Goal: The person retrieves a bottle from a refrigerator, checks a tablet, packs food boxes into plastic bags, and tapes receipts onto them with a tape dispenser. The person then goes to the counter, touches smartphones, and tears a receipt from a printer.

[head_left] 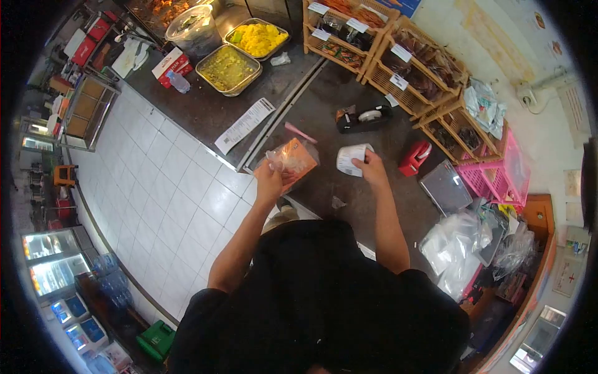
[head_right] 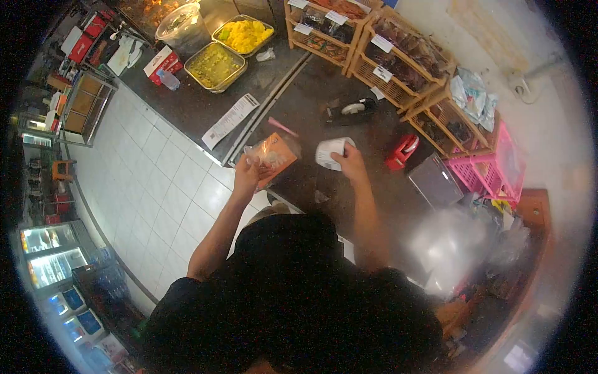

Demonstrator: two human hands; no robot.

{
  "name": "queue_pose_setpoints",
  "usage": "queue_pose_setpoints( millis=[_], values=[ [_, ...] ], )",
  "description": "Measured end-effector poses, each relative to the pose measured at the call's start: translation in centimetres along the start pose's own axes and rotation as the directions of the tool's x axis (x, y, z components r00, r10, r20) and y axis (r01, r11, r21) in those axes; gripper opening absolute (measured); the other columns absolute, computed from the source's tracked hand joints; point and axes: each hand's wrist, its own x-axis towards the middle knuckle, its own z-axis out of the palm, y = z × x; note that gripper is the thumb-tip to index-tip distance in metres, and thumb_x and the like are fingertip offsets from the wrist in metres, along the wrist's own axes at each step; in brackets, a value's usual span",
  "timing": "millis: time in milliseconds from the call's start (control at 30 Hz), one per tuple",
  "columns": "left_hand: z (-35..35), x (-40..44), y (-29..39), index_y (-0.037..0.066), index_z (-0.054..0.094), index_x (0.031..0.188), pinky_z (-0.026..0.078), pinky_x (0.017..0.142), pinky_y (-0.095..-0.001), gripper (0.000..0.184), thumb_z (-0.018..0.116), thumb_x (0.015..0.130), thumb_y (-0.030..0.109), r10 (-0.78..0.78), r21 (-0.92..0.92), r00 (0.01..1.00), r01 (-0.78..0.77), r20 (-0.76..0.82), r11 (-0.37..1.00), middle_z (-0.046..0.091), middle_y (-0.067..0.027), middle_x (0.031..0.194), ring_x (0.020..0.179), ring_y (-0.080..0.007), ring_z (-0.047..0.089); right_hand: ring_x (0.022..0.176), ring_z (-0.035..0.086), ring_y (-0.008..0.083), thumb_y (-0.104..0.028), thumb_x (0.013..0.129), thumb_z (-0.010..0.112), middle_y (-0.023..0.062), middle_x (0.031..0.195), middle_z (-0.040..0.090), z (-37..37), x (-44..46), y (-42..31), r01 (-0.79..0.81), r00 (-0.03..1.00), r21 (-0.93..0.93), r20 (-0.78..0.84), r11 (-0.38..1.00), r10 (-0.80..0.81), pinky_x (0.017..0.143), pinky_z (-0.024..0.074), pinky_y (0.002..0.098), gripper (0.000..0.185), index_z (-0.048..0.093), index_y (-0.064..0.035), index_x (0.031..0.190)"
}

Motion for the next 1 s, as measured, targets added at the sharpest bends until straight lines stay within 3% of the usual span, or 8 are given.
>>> queue_pose_setpoints(
  millis=[133, 167, 267, 500, 667, 800, 933, 1000],
  values=[
    [-3.7, 2.8, 2.6, 0.003, 0.049, 0.107, 0.056, 0.07, -0.0357, 0.017, 0.05, 0.105, 0.02, 0.079, 0.53, 0.988, -0.136, 0.129, 0.837, 0.066, -0.0155, 0.093, 0.079, -0.0251, 0.071, 0.107, 0.065, 0.0178, 0.0, 0.084, 0.073, 0.0115, 0.115, 0.07, 7.5, 1.5, -4.2, -0.044, 0.965, 0.41, 0.254, 0.911, -0.068, 0.092, 0.0513, 0.0331, 0.052, 0.054, -0.0006, 0.132],
    [-5.1, 3.9, 2.3, 0.003, 0.051, 0.107, 0.054, 0.067, -0.0423, 0.011, 0.052, 0.102, 0.013, 0.275, 0.765, 0.933, -0.349, 0.231, 0.542, 0.069, -0.0139, 0.083, 0.079, -0.0271, 0.073, 0.105, 0.066, 0.0178, 0.0, 0.083, 0.074, 0.0116, 0.113, 0.07, 8.9, 2.3, -4.4, -0.072, 0.958, 0.286, 0.288, 0.956, -0.014, 0.091, 0.0513, 0.033, 0.052, 0.053, -0.0007, 0.131],
    [-7.6, 5.6, 5.0, 0.003, 0.052, 0.115, 0.051, 0.082, -0.041, 0.018, 0.052, 0.101, 0.015, -0.095, 0.748, 0.907, -0.275, 0.411, 0.604, 0.066, -0.0162, 0.094, 0.092, -0.0287, 0.068, 0.1, 0.067, 0.018, 0.002, 0.079, 0.077, 0.0121, 0.106, 0.071, 11.5, 3.5, -3.8, -0.155, 0.922, -0.044, 0.354, 0.987, 0.16, 0.086, 0.0515, 0.0331, 0.052, 0.053, -0.0011, 0.125],
    [-4.8, 9.6, 6.6, 0.003, 0.055, 0.109, 0.051, 0.076, -0.0358, 0.012, 0.052, 0.103, 0.013, -0.055, 0.512, 0.754, -0.388, 0.654, 0.767, 0.064, -0.0101, 0.087, 0.081, -0.0204, 0.065, 0.095, 0.068, 0.0179, 0.003, 0.078, 0.077, 0.0129, 0.102, 0.073, 9.2, 1.5, -3.3, -0.229, 0.893, -0.281, 0.32, 0.932, 0.316, 0.083, 0.0524, 0.0338, 0.042, 0.057, -0.0001, 0.115],
    [-4.7, 11.4, 5.8, 0.004, 0.056, 0.108, 0.053, 0.069, -0.0314, 0.012, 0.053, 0.104, 0.015, -0.003, 0.444, 0.821, -0.305, 0.571, 0.842, 0.063, -0.0071, 0.087, 0.079, -0.0146, 0.065, 0.098, 0.068, 0.0193, 0.0, 0.084, 0.073, 0.0121, 0.11, 0.072, 8.8, -0.1, -0.5, -0.277, 0.938, -0.098, 0.188, 0.956, 0.291, 0.089, 0.053, 0.0346, 0.041, 0.061, 0.002, 0.123],
    [-7.4, 12.3, 4.0, 0.008, 0.052, 0.118, 0.057, 0.067, -0.0351, 0.02, 0.053, 0.105, 0.023, -0.105, 0.11, 0.926, 0.069, 0.362, 0.992, 0.064, -0.0106, 0.089, 0.08, -0.0187, 0.067, 0.102, 0.067, 0.0183, -0.003, 0.087, 0.071, 0.0108, 0.113, 0.071, 8.8, -2.1, -0.6, -0.275, 0.96, 0.137, -0.021, 0.952, 0.281, 0.091, 0.0524, 0.0338, 0.037, 0.063, 0.0015, 0.123],
    [-2.6, 6.3, 5.7, 0.01, 0.051, 0.114, 0.059, 0.066, -0.0406, 0.016, 0.051, 0.106, 0.024, -0.399, -0.287, 0.864, 0.483, 0.307, 0.827, 0.067, -0.0118, 0.091, 0.08, -0.0232, 0.069, 0.103, 0.067, 0.0178, -0.003, 0.089, 0.07, 0.0096, 0.114, 0.071, 8.8, -3.3, -1.5, -0.108, 0.961, 0.261, -0.218, 0.959, 0.168, 0.093, 0.0522, 0.0343, 0.036, 0.063, 0.0015, 0.124],
    [-3.6, 8.2, 2.0, 0.008, 0.052, 0.115, 0.057, 0.061, -0.0408, 0.019, 0.054, 0.104, 0.024, -0.23, 0.018, 0.936, 0.233, 0.266, 0.972, 0.067, -0.0117, 0.085, 0.072, -0.0256, 0.068, 0.102, 0.067, 0.0178, -0.005, 0.09, 0.07, 0.0095, 0.114, 0.071, 8.8, -3.1, -2.7, 0.03, 0.958, 0.295, -0.282, 0.955, 0.057, 0.094, 0.0523, 0.0346, 0.037, 0.063, 0.002, 0.125]
  ],
)
